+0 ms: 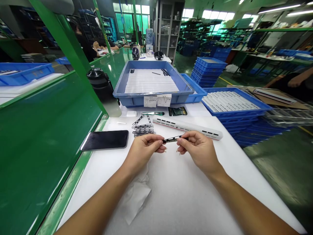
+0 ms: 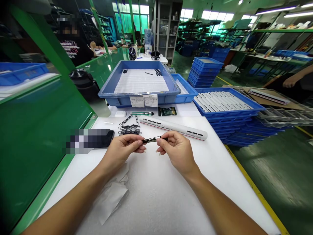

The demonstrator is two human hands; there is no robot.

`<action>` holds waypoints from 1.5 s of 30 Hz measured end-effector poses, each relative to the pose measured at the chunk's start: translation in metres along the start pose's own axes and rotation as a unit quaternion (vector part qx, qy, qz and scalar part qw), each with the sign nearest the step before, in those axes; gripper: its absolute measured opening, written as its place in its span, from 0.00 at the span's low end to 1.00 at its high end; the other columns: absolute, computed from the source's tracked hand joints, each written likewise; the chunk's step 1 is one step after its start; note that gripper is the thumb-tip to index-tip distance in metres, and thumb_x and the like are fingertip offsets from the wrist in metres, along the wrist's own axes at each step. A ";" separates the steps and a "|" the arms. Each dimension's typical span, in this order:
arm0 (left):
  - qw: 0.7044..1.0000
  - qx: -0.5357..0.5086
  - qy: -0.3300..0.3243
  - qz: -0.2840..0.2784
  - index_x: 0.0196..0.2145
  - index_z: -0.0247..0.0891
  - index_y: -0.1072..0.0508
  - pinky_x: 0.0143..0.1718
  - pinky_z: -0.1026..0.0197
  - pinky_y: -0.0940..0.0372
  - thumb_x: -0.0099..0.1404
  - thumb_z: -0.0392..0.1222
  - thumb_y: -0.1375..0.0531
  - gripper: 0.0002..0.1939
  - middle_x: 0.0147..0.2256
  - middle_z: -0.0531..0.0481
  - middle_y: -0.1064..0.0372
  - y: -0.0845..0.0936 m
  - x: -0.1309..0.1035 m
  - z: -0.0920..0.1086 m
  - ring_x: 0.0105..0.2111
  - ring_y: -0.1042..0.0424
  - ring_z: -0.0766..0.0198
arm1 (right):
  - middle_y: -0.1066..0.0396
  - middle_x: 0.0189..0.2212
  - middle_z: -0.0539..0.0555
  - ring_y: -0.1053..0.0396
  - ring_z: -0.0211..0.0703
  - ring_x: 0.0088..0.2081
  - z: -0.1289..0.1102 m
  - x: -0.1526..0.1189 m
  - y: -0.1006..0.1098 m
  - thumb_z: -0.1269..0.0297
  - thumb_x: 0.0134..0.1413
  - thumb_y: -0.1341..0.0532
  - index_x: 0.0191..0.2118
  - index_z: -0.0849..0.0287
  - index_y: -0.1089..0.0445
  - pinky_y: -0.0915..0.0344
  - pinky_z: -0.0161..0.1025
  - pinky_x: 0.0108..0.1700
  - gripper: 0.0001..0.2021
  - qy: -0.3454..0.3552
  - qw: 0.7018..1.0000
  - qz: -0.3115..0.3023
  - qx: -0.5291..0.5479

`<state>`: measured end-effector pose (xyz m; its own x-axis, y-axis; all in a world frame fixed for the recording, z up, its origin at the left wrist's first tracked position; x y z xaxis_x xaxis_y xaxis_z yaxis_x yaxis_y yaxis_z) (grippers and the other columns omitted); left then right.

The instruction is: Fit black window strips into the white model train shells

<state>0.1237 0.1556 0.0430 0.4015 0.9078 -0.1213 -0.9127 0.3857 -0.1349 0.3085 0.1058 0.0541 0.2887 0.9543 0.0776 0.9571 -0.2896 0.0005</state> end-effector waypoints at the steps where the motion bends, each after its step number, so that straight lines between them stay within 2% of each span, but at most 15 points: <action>1: 1.000 -0.004 -0.001 -0.003 0.40 0.31 0.21 0.36 0.65 0.24 0.62 0.39 0.33 0.09 0.29 0.46 0.20 -0.001 0.000 0.000 0.30 0.20 0.64 | 0.24 0.24 0.51 0.24 0.41 0.24 0.000 0.000 0.000 0.58 0.48 0.27 0.35 0.61 0.29 0.26 0.33 0.25 0.15 -0.003 1.000 0.002 0.000; 8: 1.000 0.011 -0.028 0.007 0.37 0.34 0.21 0.35 0.67 0.25 0.61 0.38 0.33 0.07 0.28 0.49 0.20 -0.001 -0.002 0.003 0.30 0.20 0.65 | 0.25 0.24 0.51 0.25 0.41 0.24 0.002 -0.002 0.000 0.55 0.48 0.27 0.36 0.60 0.31 0.27 0.36 0.27 0.17 -0.014 1.000 -0.003 -0.013; 11: 0.997 0.030 -0.061 0.028 0.36 0.35 0.21 0.35 0.68 0.25 0.61 0.37 0.33 0.05 0.28 0.51 0.21 0.002 -0.006 0.011 0.30 0.21 0.66 | 0.28 0.26 0.48 0.28 0.38 0.26 -0.004 0.000 0.009 0.54 0.47 0.27 0.42 0.56 0.32 0.31 0.35 0.27 0.21 0.027 0.997 0.025 -0.063; 14: 0.994 0.051 -0.082 0.042 0.35 0.35 0.21 0.36 0.69 0.26 0.61 0.37 0.34 0.04 0.28 0.51 0.21 0.004 -0.010 0.017 0.30 0.21 0.67 | 0.29 0.35 0.49 0.30 0.37 0.32 -0.014 0.002 0.017 0.55 0.45 0.25 0.50 0.51 0.31 0.32 0.36 0.34 0.26 0.082 0.986 0.032 -0.141; 16: 0.994 0.058 -0.082 0.044 0.35 0.35 0.21 0.35 0.68 0.26 0.61 0.37 0.34 0.04 0.28 0.51 0.21 0.004 -0.010 0.018 0.30 0.21 0.66 | 0.27 0.35 0.50 0.30 0.39 0.34 -0.014 0.004 0.015 0.54 0.48 0.27 0.47 0.52 0.26 0.32 0.38 0.37 0.20 0.084 0.981 -0.009 -0.175; 18: 0.995 0.054 -0.074 0.045 0.35 0.35 0.22 0.35 0.67 0.25 0.61 0.37 0.34 0.04 0.28 0.51 0.21 0.004 -0.009 0.018 0.30 0.21 0.66 | 0.26 0.31 0.50 0.30 0.40 0.33 -0.011 0.004 0.011 0.53 0.51 0.29 0.41 0.53 0.23 0.32 0.39 0.37 0.14 0.070 0.979 -0.043 -0.185; 26: 0.998 0.015 -0.022 0.064 0.35 0.34 0.22 0.33 0.64 0.25 0.59 0.39 0.32 0.08 0.25 0.50 0.22 0.013 -0.003 0.011 0.28 0.21 0.64 | 0.25 0.30 0.50 0.28 0.40 0.33 -0.007 -0.002 -0.003 0.58 0.50 0.28 0.45 0.55 0.24 0.29 0.39 0.38 0.16 0.038 0.991 -0.087 -0.091; 31: 0.998 -0.002 -0.006 0.069 0.35 0.33 0.22 0.33 0.61 0.24 0.57 0.40 0.31 0.09 0.25 0.50 0.23 0.013 -0.003 0.009 0.28 0.21 0.61 | 0.23 0.30 0.51 0.26 0.40 0.30 -0.005 -0.001 -0.003 0.57 0.53 0.30 0.44 0.57 0.23 0.27 0.39 0.36 0.14 0.011 0.994 -0.093 -0.055; 37: 0.998 -0.016 -0.004 0.068 0.35 0.33 0.22 0.33 0.63 0.24 0.58 0.39 0.31 0.08 0.25 0.50 0.23 0.012 -0.002 0.008 0.28 0.21 0.64 | 0.23 0.30 0.52 0.28 0.36 0.27 -0.007 0.002 -0.001 0.54 0.64 0.39 0.40 0.59 0.23 0.28 0.35 0.33 0.14 0.016 0.994 -0.095 -0.051; 45: 0.997 -0.055 0.003 0.051 0.36 0.32 0.22 0.33 0.67 0.24 0.58 0.38 0.30 0.09 0.25 0.51 0.23 0.011 -0.002 0.005 0.28 0.22 0.67 | 0.25 0.27 0.51 0.31 0.34 0.26 -0.009 0.004 0.001 0.54 0.64 0.39 0.31 0.60 0.26 0.31 0.32 0.30 0.16 0.013 0.993 -0.087 -0.073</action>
<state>0.1127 0.1591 0.0463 0.3082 0.9400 -0.1463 -0.9351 0.2710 -0.2283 0.3104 0.1089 0.0632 0.1169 0.9892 0.0884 0.9783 -0.1300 0.1613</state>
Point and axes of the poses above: each hand's wrist, its own x-axis towards the middle knuckle, its own y-axis out of the back of the hand, z = x × y, the point moved 8 cm from there along x, towards the middle knuckle
